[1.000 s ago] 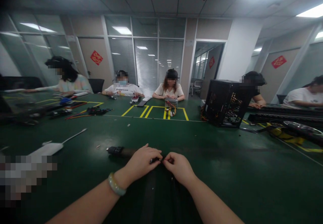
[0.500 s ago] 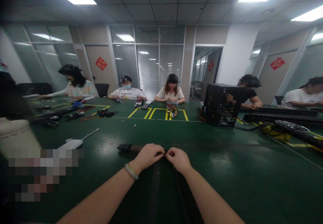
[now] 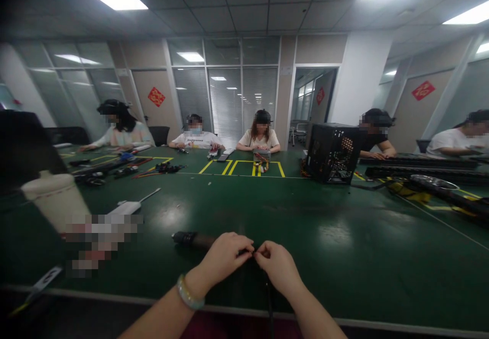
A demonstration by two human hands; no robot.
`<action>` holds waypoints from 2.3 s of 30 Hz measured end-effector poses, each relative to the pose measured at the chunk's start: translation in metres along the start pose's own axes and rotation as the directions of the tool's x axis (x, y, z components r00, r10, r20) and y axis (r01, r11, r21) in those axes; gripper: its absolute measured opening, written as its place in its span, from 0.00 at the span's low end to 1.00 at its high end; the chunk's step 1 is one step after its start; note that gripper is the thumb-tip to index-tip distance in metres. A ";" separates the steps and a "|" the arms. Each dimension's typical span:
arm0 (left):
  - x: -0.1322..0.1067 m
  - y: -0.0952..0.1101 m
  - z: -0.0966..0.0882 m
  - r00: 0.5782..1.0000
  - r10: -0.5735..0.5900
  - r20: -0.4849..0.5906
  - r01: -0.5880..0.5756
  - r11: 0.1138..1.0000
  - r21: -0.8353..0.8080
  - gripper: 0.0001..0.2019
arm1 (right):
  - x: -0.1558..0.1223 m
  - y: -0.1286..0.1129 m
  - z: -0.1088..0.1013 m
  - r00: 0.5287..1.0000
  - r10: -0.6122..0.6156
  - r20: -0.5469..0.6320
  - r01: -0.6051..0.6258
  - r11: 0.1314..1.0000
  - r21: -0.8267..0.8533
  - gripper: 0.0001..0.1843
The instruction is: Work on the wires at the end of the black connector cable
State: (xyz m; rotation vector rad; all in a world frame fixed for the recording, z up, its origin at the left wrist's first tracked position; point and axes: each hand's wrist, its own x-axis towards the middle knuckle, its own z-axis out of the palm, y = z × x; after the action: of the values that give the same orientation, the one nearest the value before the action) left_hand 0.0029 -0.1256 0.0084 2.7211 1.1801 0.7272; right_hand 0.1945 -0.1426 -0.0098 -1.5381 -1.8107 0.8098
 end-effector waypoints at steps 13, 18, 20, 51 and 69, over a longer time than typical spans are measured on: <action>-0.019 0.023 -0.009 0.996 -0.060 -0.060 0.060 0.998 0.000 0.06 | -0.027 -0.004 0.002 0.997 -0.072 -0.042 0.068 0.994 -0.080 0.12; -0.019 0.024 -0.010 0.998 -0.031 -0.057 0.032 0.999 0.016 0.03 | -0.029 -0.005 0.001 0.996 -0.080 -0.049 0.075 0.993 -0.090 0.12; -0.019 0.023 -0.010 0.998 -0.027 -0.053 0.028 0.999 0.023 0.04 | -0.028 -0.006 0.002 0.996 -0.073 -0.048 0.068 0.994 -0.091 0.12; -0.017 0.020 -0.018 0.999 -0.030 0.034 0.029 0.999 0.037 0.06 | -0.026 -0.006 0.001 0.999 -0.032 0.032 0.036 0.993 -0.111 0.14; -0.018 0.017 -0.014 0.999 -0.039 -0.017 0.038 0.998 -0.054 0.06 | -0.027 -0.011 0.004 0.998 -0.055 -0.007 0.054 0.994 -0.092 0.15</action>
State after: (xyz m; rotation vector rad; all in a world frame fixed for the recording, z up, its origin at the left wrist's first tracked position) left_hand -0.0025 -0.1520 0.0182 2.6467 1.1955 0.7688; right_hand 0.1885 -0.1714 -0.0052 -1.5401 -1.8980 0.7018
